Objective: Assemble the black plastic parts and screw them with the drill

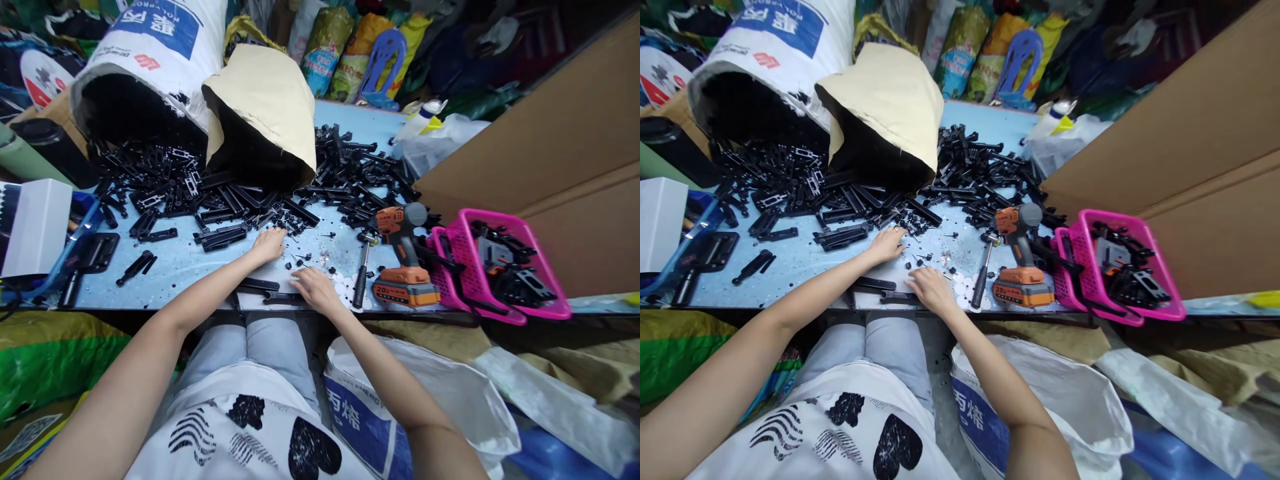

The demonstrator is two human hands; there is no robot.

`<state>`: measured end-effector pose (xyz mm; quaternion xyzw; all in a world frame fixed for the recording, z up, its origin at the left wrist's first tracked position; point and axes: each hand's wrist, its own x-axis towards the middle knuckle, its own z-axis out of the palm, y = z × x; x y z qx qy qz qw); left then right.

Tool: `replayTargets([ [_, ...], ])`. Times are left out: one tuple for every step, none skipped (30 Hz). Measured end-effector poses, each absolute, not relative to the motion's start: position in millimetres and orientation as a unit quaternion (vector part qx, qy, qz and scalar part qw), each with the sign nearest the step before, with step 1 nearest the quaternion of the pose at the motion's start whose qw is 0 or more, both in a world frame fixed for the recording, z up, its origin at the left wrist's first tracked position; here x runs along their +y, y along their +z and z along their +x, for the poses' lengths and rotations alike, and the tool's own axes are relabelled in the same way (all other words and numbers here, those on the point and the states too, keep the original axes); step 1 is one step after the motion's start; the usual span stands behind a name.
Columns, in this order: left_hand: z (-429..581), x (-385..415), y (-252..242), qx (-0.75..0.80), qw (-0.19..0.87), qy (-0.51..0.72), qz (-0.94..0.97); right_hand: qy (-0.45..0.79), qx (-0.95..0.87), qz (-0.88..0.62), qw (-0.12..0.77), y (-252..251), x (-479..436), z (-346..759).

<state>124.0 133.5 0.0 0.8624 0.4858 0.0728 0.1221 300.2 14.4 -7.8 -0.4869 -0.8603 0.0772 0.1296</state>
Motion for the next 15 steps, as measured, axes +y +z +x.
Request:
replayTargets([
  [129.4,141.7,-1.5,0.492,0.115,0.081,0.859,0.076,-0.839,-0.518,0.148,-6.4,25.9,301.3],
  [134.3,148.6,-3.0,0.498,0.104,0.086,0.857,0.072,-0.817,-0.549,0.161,-5.4,39.3,301.6],
  [138.9,154.5,-4.6,0.5,0.091,0.087,0.857,0.067,-0.796,-0.578,0.166,-5.0,54.0,300.8],
  [143.3,159.5,-6.3,0.499,0.078,0.085,0.859,0.062,-0.779,-0.602,0.163,-5.1,69.4,298.6],
  [147.5,163.9,-7.8,0.493,0.069,0.08,0.864,0.055,-0.765,-0.623,0.154,-5.5,84.5,295.2],
  [151.3,167.6,-9.0,0.485,0.063,0.075,0.869,0.047,-0.753,-0.641,0.142,-6.1,98.9,290.8],
  [154.3,170.6,-9.6,0.476,0.061,0.072,0.874,0.038,-0.743,-0.656,0.127,-6.7,111.9,285.8],
  [156.0,172.9,-9.4,0.468,0.061,0.075,0.878,0.03,-0.736,-0.667,0.109,-7.3,123.2,280.9],
  [155.7,174.2,-8.2,0.465,0.06,0.08,0.88,0.025,-0.734,-0.673,0.089,-8.0,132.5,276.5],
  [152.8,174.3,-6.0,0.463,0.057,0.086,0.88,0.025,-0.735,-0.674,0.067,-8.7,139.7,273.3],
  [146.9,172.7,-3.2,0.464,0.052,0.09,0.879,0.029,-0.739,-0.672,0.046,-9.5,144.9,271.4],
  [137.5,169.1,-0.1,0.468,0.048,0.101,0.877,0.035,-0.743,-0.668,0.029,-10.4,148.2,271.1],
  [124.7,163.0,2.8,0.471,0.046,0.122,0.872,0.041,-0.746,-0.665,0.018,-11.3,149.6,272.3],
  [108.8,154.0,5.0,0.473,0.047,0.158,0.865,0.045,-0.746,-0.664,0.012,-12.0,149.4,274.7],
  [90.4,142.1,6.0,0.475,0.049,0.206,0.854,0.047,-0.744,-0.666,0.012,-12.5,147.7,278.0],
])
